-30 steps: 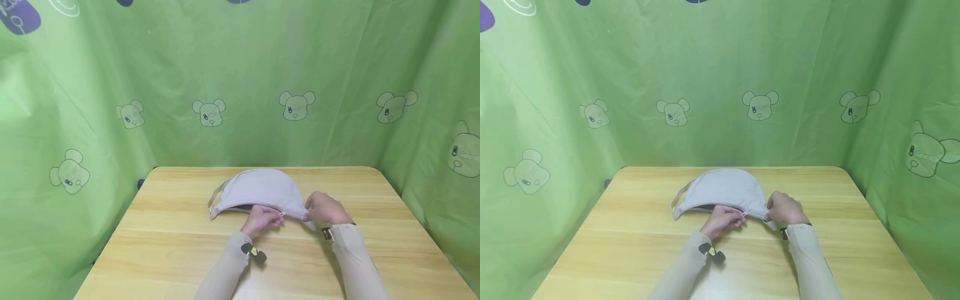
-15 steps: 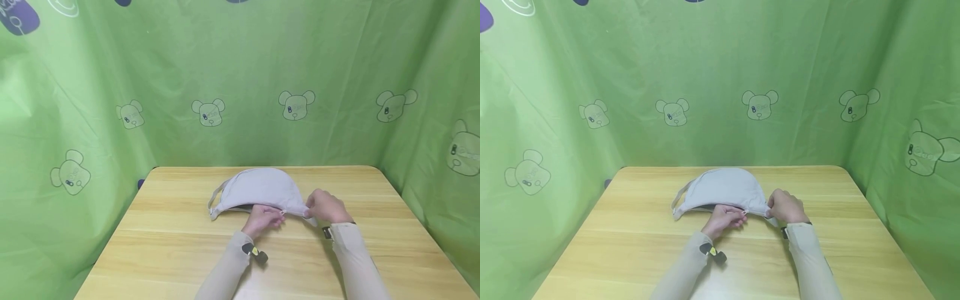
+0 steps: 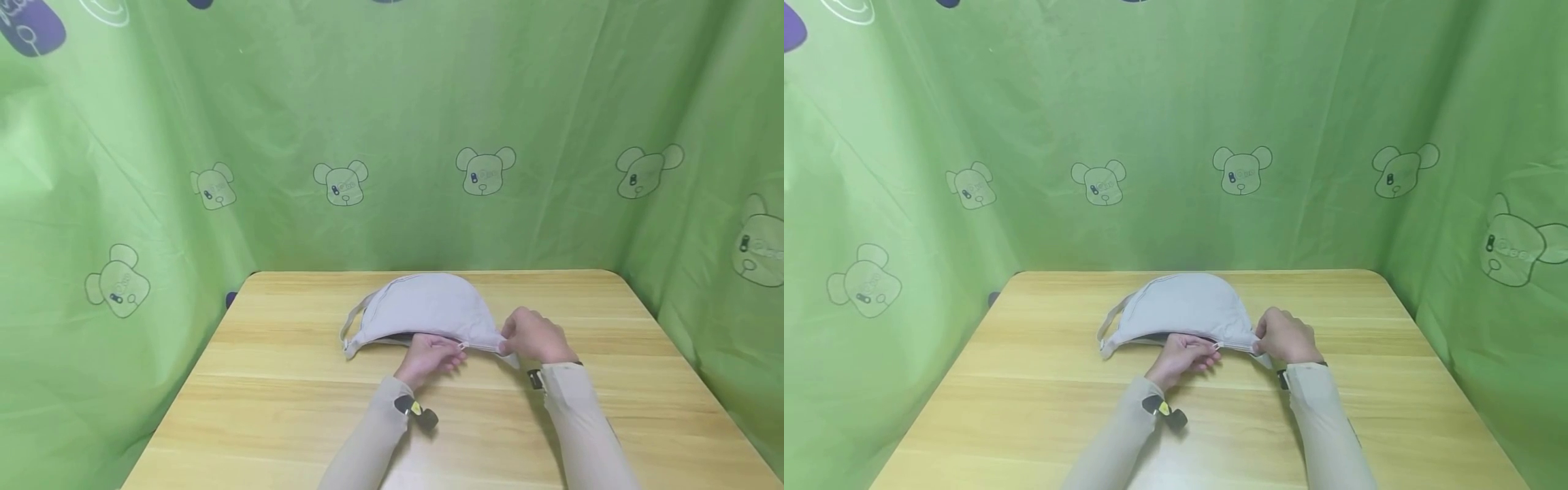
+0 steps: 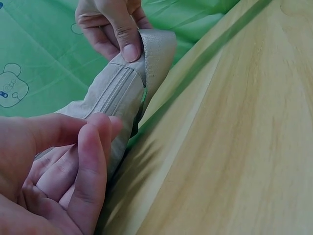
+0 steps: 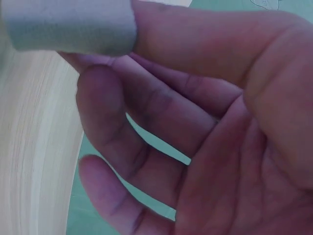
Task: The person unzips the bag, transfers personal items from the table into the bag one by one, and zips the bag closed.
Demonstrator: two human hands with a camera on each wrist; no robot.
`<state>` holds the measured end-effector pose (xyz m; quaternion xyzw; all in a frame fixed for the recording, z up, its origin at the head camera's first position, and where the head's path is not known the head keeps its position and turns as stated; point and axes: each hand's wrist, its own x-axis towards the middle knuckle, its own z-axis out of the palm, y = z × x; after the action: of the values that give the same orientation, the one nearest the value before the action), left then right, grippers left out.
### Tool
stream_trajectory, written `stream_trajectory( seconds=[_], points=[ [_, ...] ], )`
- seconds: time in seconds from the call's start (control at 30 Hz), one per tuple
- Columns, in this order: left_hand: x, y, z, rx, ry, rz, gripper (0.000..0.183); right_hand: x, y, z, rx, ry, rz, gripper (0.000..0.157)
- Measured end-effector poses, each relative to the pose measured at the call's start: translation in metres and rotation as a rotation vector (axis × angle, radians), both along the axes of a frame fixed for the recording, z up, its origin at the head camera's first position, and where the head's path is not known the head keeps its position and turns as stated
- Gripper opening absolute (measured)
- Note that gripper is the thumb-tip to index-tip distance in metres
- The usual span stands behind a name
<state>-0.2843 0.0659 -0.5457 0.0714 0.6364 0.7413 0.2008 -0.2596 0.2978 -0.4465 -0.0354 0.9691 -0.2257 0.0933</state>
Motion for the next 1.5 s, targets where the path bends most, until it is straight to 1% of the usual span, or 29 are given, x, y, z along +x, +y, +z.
stream_trajectory(
  seconds=[0.23,0.47,0.73,1.07,1.3,1.5],
  points=[
    [-0.002,-0.001,-0.001,-0.001,-0.007,0.001,0.016,0.0,0.0,0.001,0.004,0.0,-0.014,0.025],
    [-0.005,-0.001,-0.004,0.005,-0.019,0.0,0.016,-0.001,0.001,-0.001,0.002,0.003,-0.008,0.025],
    [-0.004,-0.002,-0.002,-0.003,-0.014,0.008,0.016,-0.002,0.002,0.0,0.009,0.003,-0.01,0.026],
    [-0.006,-0.004,-0.002,0.022,-0.026,0.001,0.016,-0.002,0.003,0.0,0.011,0.009,-0.002,0.027],
    [-0.008,-0.009,-0.004,0.042,-0.025,0.048,0.018,0.0,0.004,0.001,0.011,0.014,-0.011,0.028],
    [-0.008,-0.011,-0.001,0.023,-0.028,0.051,0.019,0.0,0.004,0.003,0.014,0.024,-0.012,0.028]
  ],
)
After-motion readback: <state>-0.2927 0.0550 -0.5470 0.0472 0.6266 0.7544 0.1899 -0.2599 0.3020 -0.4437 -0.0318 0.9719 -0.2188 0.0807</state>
